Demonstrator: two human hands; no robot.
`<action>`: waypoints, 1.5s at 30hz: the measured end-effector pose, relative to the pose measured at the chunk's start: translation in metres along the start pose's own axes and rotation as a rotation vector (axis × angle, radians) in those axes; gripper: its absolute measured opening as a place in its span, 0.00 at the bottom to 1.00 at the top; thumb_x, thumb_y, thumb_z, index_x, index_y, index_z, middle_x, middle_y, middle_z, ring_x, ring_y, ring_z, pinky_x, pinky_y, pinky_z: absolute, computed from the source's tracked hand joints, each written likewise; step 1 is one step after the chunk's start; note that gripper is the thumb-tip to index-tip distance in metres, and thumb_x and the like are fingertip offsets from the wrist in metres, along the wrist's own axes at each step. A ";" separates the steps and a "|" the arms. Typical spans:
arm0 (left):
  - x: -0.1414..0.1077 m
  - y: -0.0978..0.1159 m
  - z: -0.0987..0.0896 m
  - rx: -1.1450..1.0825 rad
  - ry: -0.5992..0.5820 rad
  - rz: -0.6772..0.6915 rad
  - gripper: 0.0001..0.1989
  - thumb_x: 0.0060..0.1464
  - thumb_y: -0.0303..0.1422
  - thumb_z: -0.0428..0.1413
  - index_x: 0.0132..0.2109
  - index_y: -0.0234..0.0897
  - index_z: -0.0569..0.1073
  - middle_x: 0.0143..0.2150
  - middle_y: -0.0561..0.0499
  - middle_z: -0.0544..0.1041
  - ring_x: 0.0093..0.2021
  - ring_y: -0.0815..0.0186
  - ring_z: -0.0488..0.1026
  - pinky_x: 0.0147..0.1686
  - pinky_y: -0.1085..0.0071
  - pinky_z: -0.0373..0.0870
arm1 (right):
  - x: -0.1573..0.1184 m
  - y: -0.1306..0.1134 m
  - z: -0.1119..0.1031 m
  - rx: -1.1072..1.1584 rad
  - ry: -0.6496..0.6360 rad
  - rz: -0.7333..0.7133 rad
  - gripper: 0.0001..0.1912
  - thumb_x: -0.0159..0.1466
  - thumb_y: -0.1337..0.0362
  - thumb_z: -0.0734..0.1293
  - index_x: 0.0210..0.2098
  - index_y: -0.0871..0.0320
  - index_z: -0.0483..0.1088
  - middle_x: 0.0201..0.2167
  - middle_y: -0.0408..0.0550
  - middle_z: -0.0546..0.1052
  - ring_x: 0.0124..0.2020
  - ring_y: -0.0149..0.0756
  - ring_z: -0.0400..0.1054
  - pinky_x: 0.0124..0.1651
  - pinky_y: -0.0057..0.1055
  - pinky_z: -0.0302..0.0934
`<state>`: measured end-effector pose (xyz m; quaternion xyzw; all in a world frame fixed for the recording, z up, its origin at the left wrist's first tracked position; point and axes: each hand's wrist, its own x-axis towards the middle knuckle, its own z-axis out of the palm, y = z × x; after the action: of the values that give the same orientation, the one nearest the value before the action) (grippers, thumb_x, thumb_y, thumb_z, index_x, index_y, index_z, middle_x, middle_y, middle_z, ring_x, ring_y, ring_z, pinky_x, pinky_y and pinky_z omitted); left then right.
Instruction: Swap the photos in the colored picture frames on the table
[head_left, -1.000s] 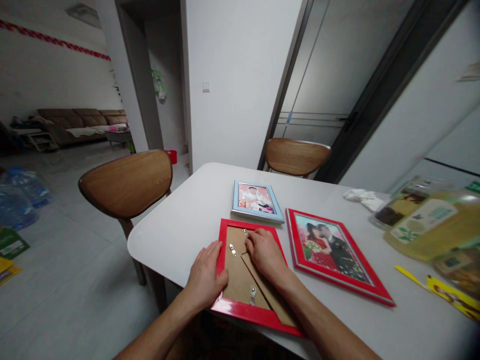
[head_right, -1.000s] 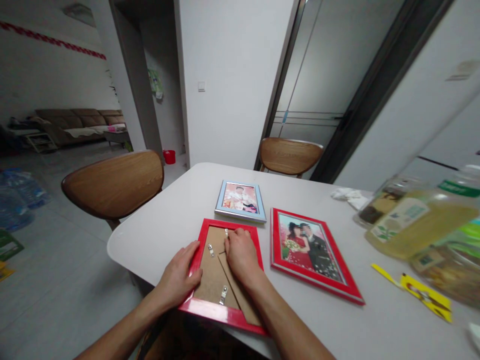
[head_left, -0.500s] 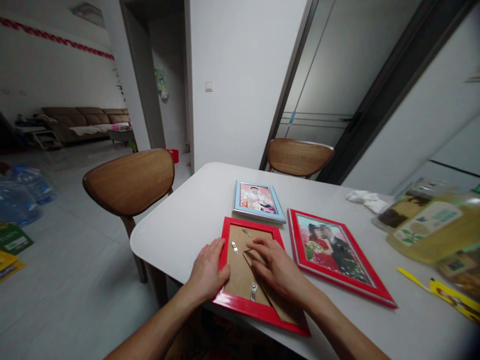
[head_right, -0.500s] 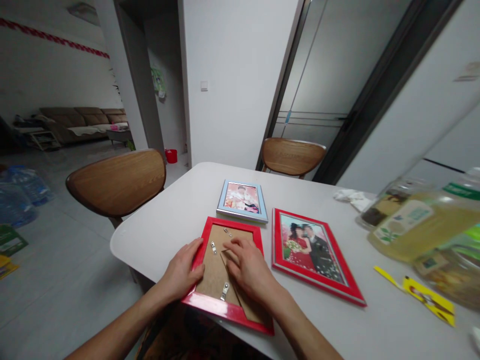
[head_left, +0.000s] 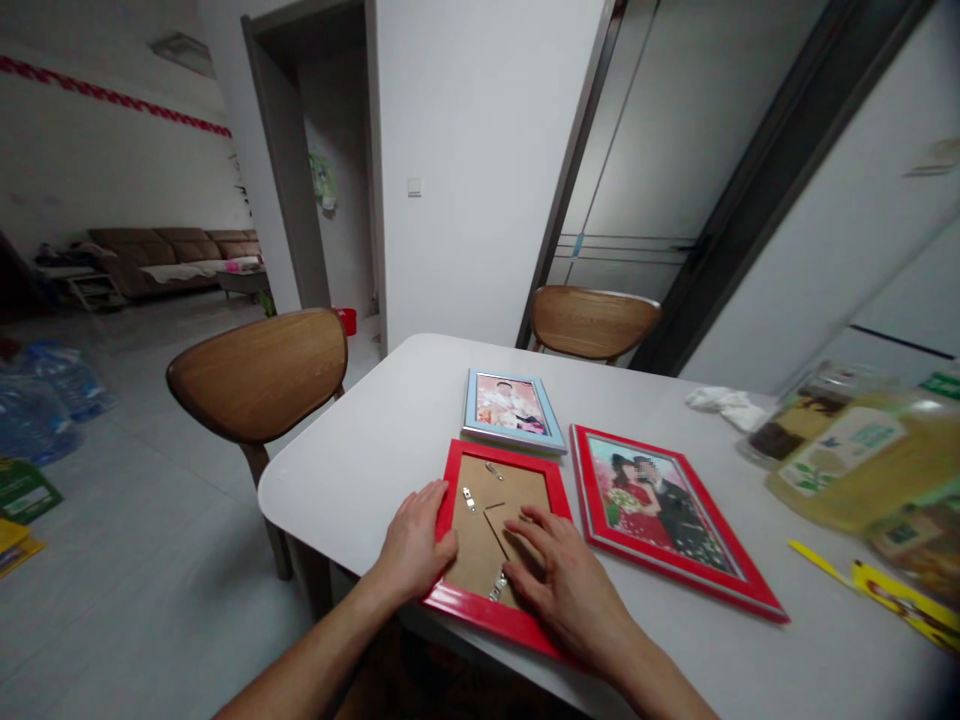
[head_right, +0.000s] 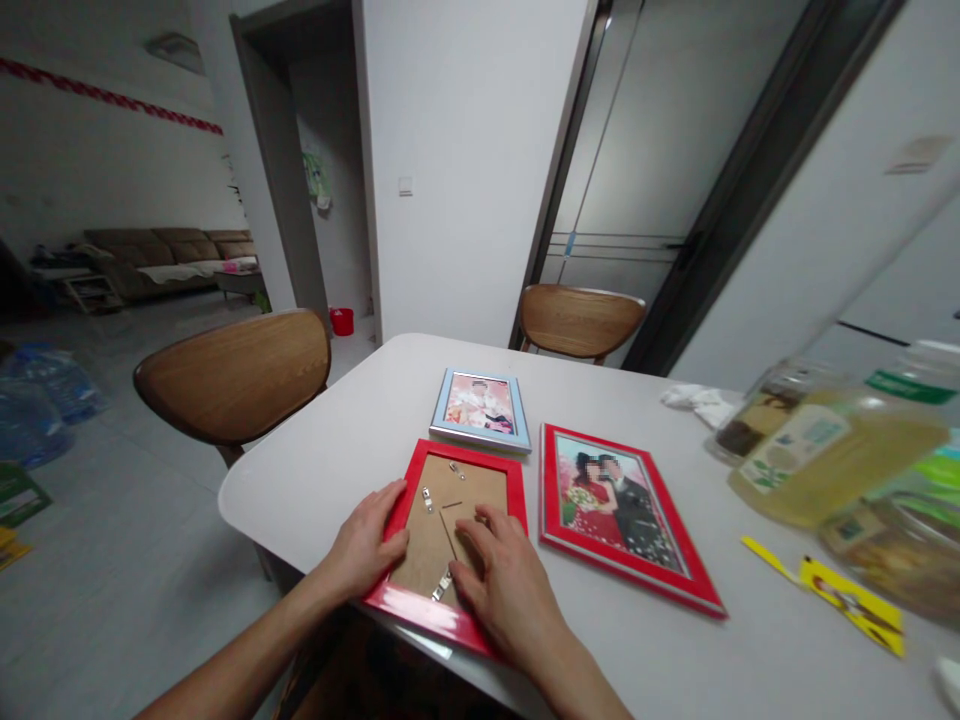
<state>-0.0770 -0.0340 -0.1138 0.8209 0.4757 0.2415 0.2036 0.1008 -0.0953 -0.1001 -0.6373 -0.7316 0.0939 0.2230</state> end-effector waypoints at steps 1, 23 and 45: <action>0.000 0.000 0.000 -0.001 0.002 -0.005 0.27 0.46 0.28 0.47 0.55 0.28 0.56 0.55 0.41 0.61 0.55 0.60 0.57 0.55 0.62 0.50 | 0.000 -0.001 -0.001 -0.016 0.004 0.018 0.18 0.52 0.60 0.62 0.43 0.58 0.67 0.46 0.55 0.65 0.46 0.41 0.59 0.48 0.39 0.53; 0.000 -0.001 0.001 -0.013 0.015 -0.017 0.25 0.46 0.29 0.48 0.54 0.31 0.59 0.55 0.43 0.62 0.55 0.60 0.57 0.56 0.62 0.50 | 0.010 -0.006 0.000 -0.010 0.030 0.103 0.19 0.50 0.66 0.60 0.43 0.60 0.66 0.37 0.52 0.70 0.40 0.38 0.62 0.44 0.33 0.55; 0.010 -0.020 -0.029 -1.007 0.142 -0.412 0.16 0.41 0.43 0.53 0.31 0.34 0.65 0.21 0.55 0.71 0.22 0.66 0.70 0.22 0.73 0.65 | 0.012 0.069 -0.027 -0.291 0.206 0.172 0.17 0.56 0.63 0.56 0.39 0.63 0.70 0.42 0.57 0.69 0.45 0.44 0.61 0.47 0.41 0.53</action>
<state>-0.1038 -0.0132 -0.0998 0.4935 0.4647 0.4495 0.5817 0.1730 -0.0762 -0.1030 -0.7292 -0.6537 -0.0597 0.1932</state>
